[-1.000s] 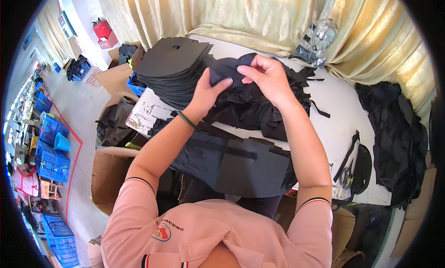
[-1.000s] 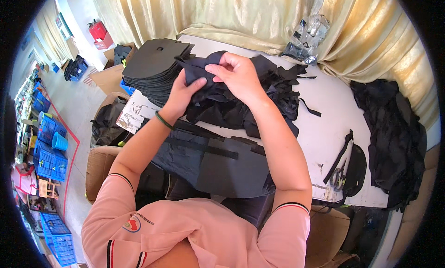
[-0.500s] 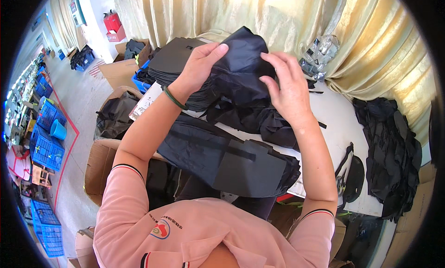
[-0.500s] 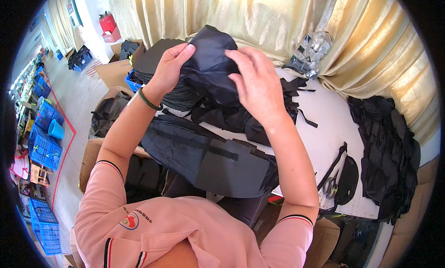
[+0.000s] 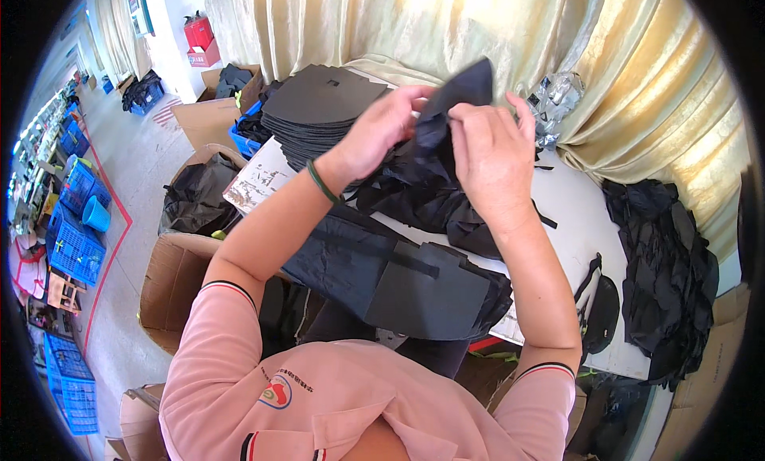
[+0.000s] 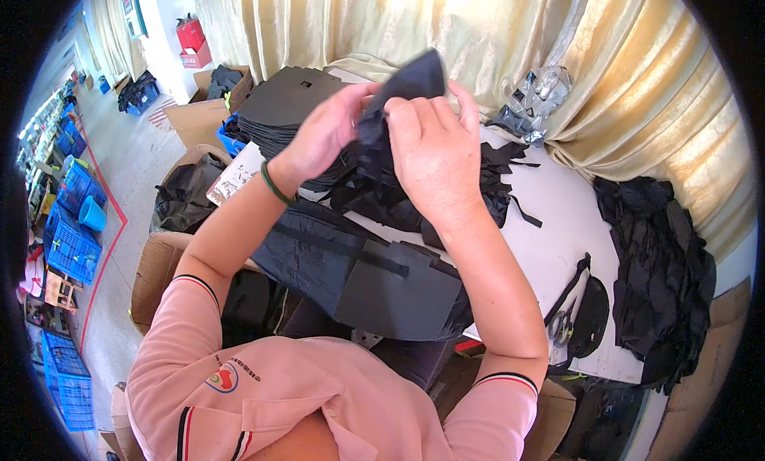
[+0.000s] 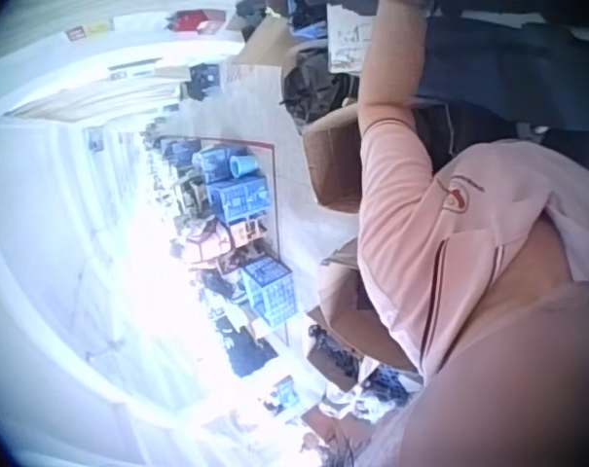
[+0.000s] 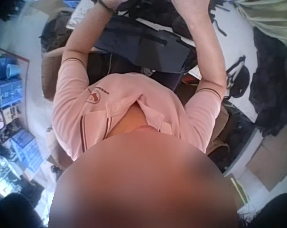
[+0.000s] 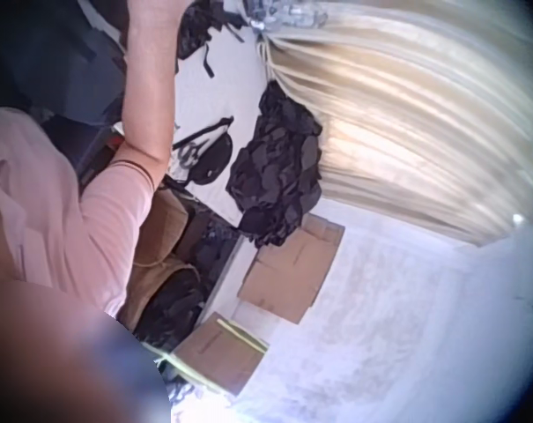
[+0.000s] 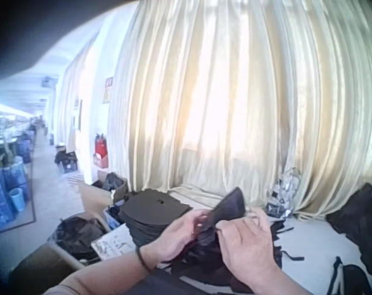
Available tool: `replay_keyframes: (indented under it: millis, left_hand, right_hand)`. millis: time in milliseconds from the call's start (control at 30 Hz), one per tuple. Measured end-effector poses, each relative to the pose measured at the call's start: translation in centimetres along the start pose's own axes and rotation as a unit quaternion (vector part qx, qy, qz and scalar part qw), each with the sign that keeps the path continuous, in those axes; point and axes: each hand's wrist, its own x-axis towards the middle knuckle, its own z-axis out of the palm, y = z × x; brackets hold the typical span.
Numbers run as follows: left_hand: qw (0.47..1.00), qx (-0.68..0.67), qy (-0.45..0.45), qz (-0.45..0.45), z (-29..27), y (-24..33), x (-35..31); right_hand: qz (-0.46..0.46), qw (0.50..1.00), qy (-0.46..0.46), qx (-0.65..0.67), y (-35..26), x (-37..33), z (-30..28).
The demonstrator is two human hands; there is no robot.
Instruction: Checking and folding pieces of black fabric material for bag production.
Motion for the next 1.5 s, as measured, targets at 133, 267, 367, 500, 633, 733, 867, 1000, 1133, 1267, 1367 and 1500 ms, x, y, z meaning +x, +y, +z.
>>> replay_keyframes:
  millis: [133, 267, 367, 500, 633, 733, 867, 1000, 1133, 1267, 1367, 1500]
  left_hand:
    - [0.951, 0.297, 0.024, 0.084, 3.3, -2.2, -2.4]
    - [0.887, 0.417, 0.169, 0.104, 2.7, -4.3, -3.3]
    - [0.855, 0.455, 0.207, 0.139, -2.0, -4.9, -4.4]
    - [0.810, 0.559, 0.153, 0.088, -7.1, -3.6, -8.7]
    - [0.768, 0.629, 0.122, 0.017, -10.6, -0.4, -15.1]
    - [0.762, 0.636, 0.107, -0.058, -12.8, 3.6, -20.0]
    - [0.797, 0.526, 0.009, -0.297, -14.1, 9.3, -23.1]
    - [0.726, 0.543, -0.062, -0.417, -14.4, 10.4, -21.7]
    - [0.709, 0.576, -0.159, -0.375, -19.4, 4.6, -20.3]
    - [0.670, 0.581, -0.156, -0.436, -19.4, -0.4, -17.7]
    - [0.680, 0.554, -0.133, -0.461, -19.7, -2.2, -17.1]
    - [0.628, 0.599, -0.171, -0.468, -19.5, -3.2, -16.4]
  right_hand:
    - [0.014, 0.999, -0.041, -0.002, -0.6, 0.8, -1.2]
    - [0.017, 0.990, -0.138, -0.027, -1.9, 0.2, -3.5]
    - [0.042, 0.973, -0.226, -0.025, -2.5, -1.9, -6.5]
    - [0.190, 0.868, -0.387, 0.247, -3.3, -5.8, -10.1]
    - [0.241, 0.711, -0.468, 0.467, -4.2, -9.1, -13.0]
    - [0.229, 0.564, -0.526, 0.593, -4.3, -10.8, -14.4]
    - [0.305, 0.491, -0.535, 0.616, -3.2, -13.8, -15.3]
    - [0.393, 0.620, -0.496, 0.463, -2.5, -16.8, -12.5]
    - [0.358, 0.753, -0.476, 0.280, -1.1, -21.6, -7.3]
    - [0.297, 0.830, -0.465, 0.083, -0.6, -23.4, -4.4]
    - [0.197, 0.901, -0.387, 0.023, -2.5, -22.7, -4.1]
    - [0.105, 0.870, -0.435, 0.209, -6.4, -23.1, -3.4]
